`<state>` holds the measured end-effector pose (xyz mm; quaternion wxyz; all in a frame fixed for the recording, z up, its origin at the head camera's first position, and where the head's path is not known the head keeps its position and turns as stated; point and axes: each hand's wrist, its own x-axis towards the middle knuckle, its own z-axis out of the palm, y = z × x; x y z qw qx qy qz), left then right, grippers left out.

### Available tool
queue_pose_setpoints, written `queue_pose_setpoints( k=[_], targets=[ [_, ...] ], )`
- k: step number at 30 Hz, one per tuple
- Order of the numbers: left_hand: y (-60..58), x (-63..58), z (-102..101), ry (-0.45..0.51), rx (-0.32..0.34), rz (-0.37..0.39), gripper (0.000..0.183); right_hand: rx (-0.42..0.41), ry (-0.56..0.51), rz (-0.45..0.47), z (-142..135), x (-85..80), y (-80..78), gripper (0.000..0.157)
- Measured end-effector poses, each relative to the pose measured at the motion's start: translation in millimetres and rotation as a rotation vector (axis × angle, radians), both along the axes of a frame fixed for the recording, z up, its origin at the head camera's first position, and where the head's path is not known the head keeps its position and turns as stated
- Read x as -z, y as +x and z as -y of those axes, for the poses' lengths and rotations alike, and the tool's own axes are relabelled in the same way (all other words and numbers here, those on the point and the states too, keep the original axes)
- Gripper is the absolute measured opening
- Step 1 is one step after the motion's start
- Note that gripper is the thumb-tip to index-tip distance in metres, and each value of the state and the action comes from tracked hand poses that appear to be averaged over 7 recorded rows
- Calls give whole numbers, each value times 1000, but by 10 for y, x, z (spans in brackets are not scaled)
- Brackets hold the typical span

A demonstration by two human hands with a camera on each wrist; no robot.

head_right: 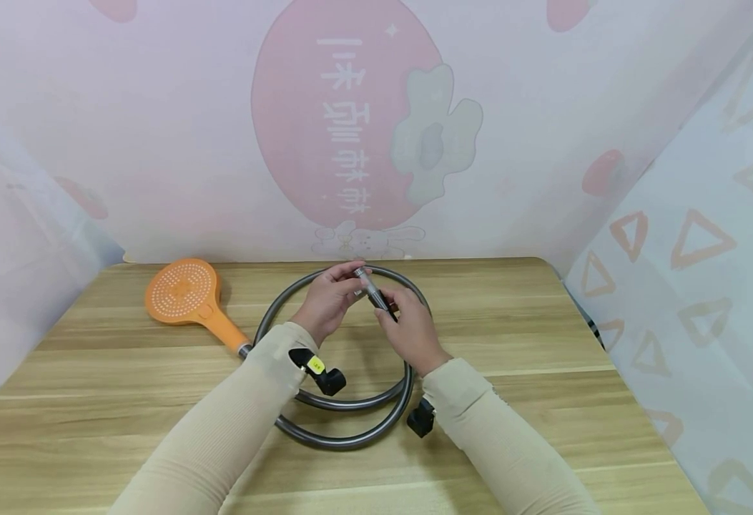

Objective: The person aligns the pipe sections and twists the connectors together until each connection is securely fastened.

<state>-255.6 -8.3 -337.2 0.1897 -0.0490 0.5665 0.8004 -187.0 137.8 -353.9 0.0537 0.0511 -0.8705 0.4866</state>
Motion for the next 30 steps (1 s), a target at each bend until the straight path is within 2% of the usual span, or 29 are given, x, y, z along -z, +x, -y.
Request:
queue_pose_setpoints(
  k=[26, 30],
  targets=[
    [-9, 20, -2, -3, -1, -5, 35, -69, 54, 88, -35, -50, -18, 38],
    [-9, 22, 0, -4, 4, -3, 35, -69, 55, 123, -36, -54, -21, 38]
  ],
)
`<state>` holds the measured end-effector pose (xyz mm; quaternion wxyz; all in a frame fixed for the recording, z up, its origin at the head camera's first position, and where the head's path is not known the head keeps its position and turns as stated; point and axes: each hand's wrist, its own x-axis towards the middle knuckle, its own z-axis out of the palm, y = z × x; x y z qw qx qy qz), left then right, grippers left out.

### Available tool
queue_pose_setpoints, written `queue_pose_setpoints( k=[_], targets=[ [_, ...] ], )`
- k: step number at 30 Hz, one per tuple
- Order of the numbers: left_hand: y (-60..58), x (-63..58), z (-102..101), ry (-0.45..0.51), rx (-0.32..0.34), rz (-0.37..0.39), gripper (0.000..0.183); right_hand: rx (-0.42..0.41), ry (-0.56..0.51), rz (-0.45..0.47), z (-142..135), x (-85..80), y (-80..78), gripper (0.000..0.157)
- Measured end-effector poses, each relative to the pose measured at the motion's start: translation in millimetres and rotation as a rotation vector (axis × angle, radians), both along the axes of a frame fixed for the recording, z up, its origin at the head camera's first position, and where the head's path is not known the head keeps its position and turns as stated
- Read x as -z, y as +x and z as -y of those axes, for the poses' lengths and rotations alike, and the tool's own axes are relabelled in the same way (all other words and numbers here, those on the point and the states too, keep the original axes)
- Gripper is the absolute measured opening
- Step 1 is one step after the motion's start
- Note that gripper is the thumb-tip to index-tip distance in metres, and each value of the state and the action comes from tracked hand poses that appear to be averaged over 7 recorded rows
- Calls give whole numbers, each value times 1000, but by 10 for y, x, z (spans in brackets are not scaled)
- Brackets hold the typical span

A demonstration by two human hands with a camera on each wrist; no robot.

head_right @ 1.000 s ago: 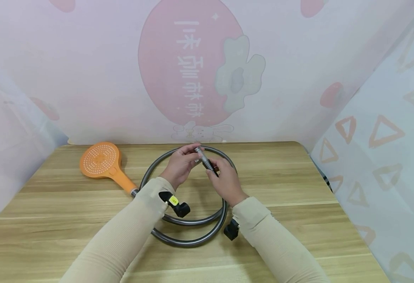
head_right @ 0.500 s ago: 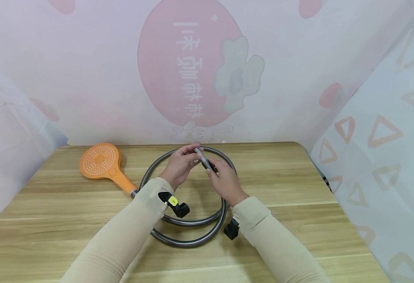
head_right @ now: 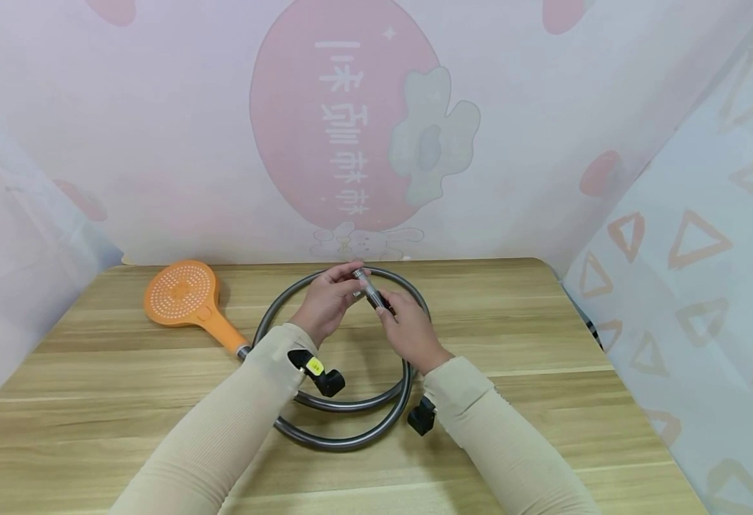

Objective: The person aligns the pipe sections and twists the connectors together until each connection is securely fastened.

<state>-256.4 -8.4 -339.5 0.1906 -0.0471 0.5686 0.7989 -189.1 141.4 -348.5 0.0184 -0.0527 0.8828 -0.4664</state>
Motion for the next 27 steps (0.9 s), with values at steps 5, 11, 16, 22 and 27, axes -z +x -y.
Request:
queue_pose_setpoints(
  k=[5, 11, 16, 22, 27],
  targets=[
    [8, -4, 5, -13, 6, 4, 35, 11, 9, 35, 5, 20, -5, 40],
    [12, -10, 7, -19, 1, -4, 35, 28, 0, 20, 18, 34, -3, 40],
    [2, -7, 9, -14, -7, 0, 35, 56, -54, -5, 30, 39, -11, 39],
    [-9, 5, 12, -1, -8, 6, 36, 94, -40, -73, 30, 49, -9, 39],
    [-13, 13, 12, 0, -5, 7, 35, 108, -8, -102, 27, 70, -7, 38]
  ],
)
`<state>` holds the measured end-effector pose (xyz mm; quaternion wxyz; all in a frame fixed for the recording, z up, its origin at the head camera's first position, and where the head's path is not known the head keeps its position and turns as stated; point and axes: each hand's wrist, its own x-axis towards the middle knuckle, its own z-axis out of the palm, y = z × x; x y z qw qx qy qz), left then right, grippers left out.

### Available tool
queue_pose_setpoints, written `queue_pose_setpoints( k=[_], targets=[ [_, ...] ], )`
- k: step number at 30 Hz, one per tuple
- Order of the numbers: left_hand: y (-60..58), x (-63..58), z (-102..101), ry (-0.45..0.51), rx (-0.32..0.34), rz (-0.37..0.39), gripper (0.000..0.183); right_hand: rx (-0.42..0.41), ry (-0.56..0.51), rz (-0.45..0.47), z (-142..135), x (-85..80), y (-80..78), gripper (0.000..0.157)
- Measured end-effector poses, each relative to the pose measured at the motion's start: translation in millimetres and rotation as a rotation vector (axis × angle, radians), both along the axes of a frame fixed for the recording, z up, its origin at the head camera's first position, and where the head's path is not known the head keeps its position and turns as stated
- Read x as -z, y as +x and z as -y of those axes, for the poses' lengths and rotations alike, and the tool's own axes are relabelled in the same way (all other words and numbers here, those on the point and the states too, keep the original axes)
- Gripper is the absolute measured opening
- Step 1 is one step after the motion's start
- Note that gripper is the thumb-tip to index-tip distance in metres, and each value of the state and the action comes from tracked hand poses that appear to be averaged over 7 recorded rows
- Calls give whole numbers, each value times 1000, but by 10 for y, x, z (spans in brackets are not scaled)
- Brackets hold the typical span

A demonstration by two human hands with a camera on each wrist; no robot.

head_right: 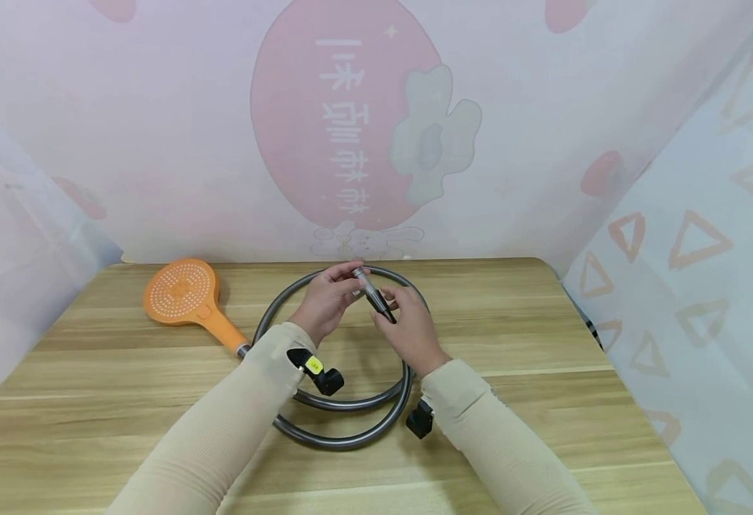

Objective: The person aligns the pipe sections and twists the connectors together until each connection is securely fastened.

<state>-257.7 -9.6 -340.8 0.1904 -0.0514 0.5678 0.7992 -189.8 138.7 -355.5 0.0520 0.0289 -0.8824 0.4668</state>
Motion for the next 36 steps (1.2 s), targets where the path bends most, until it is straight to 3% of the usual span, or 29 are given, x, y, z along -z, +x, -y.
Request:
queue_pose_setpoints(
  k=[19, 36],
  targets=[
    [4, -3, -2, -7, 4, -8, 35, 15, 77, -52, 14, 18, 41, 31],
    [7, -13, 3, -17, -10, 5, 35, -2, 51, -54, 11, 31, 33, 32]
  ],
)
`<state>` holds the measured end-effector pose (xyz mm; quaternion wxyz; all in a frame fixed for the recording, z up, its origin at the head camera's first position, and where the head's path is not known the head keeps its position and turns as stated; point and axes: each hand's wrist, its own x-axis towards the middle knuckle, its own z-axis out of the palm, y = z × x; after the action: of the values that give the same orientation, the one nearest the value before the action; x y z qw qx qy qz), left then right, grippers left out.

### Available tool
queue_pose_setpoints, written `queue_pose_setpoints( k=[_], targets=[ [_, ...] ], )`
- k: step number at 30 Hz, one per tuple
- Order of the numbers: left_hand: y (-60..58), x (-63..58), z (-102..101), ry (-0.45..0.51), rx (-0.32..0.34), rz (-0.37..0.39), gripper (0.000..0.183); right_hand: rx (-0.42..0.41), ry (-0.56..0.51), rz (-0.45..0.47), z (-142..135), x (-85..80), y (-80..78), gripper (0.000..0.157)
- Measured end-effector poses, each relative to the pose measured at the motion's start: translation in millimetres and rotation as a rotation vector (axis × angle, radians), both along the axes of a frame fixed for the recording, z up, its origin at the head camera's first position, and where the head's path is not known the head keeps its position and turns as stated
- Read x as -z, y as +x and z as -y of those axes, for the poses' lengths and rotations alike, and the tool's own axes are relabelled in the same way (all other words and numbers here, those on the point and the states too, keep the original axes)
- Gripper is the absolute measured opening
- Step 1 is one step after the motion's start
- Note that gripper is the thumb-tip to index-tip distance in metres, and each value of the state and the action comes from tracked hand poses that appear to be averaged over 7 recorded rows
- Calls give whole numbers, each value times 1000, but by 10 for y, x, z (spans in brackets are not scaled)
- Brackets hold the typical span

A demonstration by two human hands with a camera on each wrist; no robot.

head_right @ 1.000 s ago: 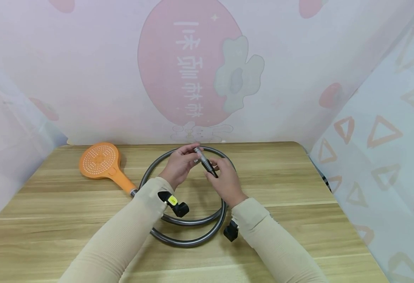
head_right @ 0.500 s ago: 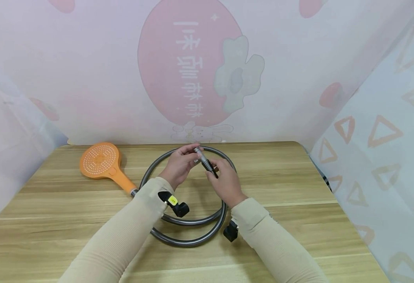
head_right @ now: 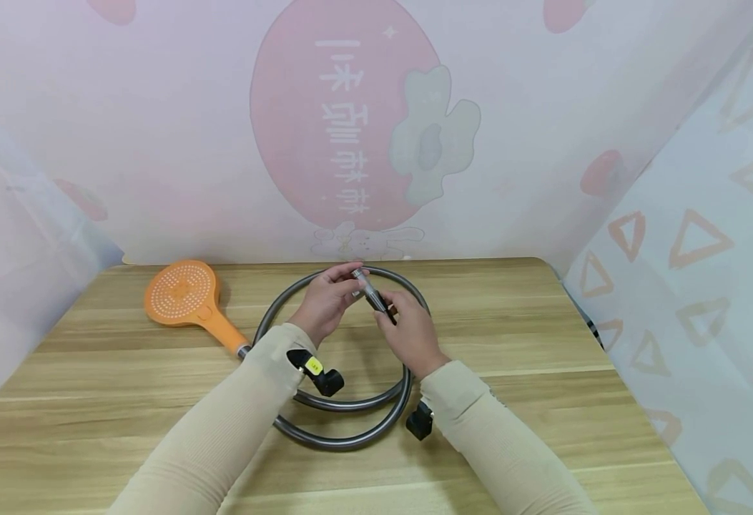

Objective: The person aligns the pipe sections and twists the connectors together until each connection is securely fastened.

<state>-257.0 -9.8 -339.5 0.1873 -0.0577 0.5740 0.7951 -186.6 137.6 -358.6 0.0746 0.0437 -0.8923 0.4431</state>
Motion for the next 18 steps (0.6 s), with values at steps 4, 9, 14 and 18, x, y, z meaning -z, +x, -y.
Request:
queue_pose_setpoints(
  k=[4, 9, 14, 18],
  targets=[
    [1, 2, -1, 4, 1, -4, 35, -10, 4, -6, -6, -6, 3, 32],
    [-3, 3, -1, 1, 6, -1, 34, -25, 23, -4, -12, -15, 3, 33],
    [-4, -1, 1, 3, 8, 3, 35, -39, 26, 21, -18, -30, 3, 34],
    [2, -9, 2, 3, 10, -1, 35, -46, 15, 39, -18, -33, 0, 35]
  ],
)
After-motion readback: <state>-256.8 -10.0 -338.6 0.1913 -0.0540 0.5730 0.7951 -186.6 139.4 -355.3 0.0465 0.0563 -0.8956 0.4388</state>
